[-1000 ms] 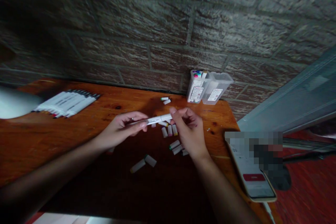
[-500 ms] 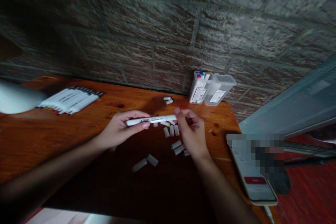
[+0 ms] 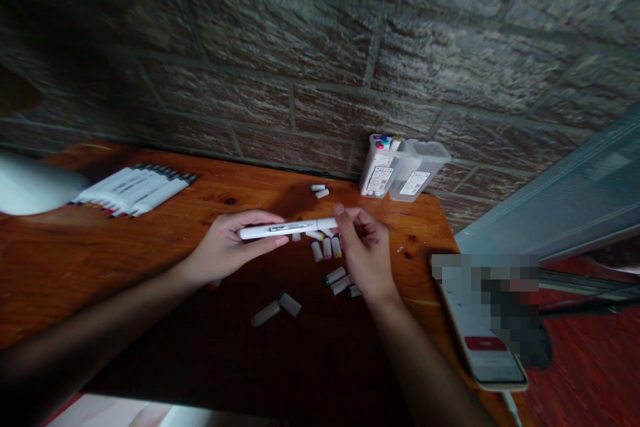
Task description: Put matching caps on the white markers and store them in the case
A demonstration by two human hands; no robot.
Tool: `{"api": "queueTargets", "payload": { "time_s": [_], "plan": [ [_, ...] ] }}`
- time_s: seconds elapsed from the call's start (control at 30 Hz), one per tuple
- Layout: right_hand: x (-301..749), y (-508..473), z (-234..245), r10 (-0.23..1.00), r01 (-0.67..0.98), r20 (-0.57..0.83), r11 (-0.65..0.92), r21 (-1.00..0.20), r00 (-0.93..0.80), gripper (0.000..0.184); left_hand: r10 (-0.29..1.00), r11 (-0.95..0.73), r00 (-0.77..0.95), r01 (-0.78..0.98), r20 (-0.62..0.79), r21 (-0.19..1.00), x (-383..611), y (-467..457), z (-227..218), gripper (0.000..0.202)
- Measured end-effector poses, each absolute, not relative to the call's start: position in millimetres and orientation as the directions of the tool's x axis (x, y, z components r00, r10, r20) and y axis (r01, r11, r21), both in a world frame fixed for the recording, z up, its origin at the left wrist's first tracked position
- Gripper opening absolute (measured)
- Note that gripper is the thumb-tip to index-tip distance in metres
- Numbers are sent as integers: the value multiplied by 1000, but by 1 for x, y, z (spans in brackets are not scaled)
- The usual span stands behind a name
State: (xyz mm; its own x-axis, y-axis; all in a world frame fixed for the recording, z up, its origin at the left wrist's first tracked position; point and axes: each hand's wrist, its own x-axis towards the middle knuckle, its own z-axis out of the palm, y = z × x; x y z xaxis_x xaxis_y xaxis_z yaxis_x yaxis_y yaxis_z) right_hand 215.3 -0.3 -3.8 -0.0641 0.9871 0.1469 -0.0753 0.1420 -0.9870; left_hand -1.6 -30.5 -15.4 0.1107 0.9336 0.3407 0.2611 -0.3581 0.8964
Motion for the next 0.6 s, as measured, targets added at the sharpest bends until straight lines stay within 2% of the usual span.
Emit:
{"api": "queueTargets", "payload": {
  "time_s": [0.33,0.47,0.6],
  "plan": [
    [214,-1,-1,991,-59,130,127,-990,-42,36,959,-281,98,261,264,924,-3,-29,-16,30],
    [214,0,-2,986,-47,163,161,-986,-43,38,964,-265,96,267,248,927,-3,-29,-16,28],
    [215,0,-4,978,-87,192,186,-979,-75,32,963,-268,100,264,250,927,-2,-29,-15,28]
  ]
}}
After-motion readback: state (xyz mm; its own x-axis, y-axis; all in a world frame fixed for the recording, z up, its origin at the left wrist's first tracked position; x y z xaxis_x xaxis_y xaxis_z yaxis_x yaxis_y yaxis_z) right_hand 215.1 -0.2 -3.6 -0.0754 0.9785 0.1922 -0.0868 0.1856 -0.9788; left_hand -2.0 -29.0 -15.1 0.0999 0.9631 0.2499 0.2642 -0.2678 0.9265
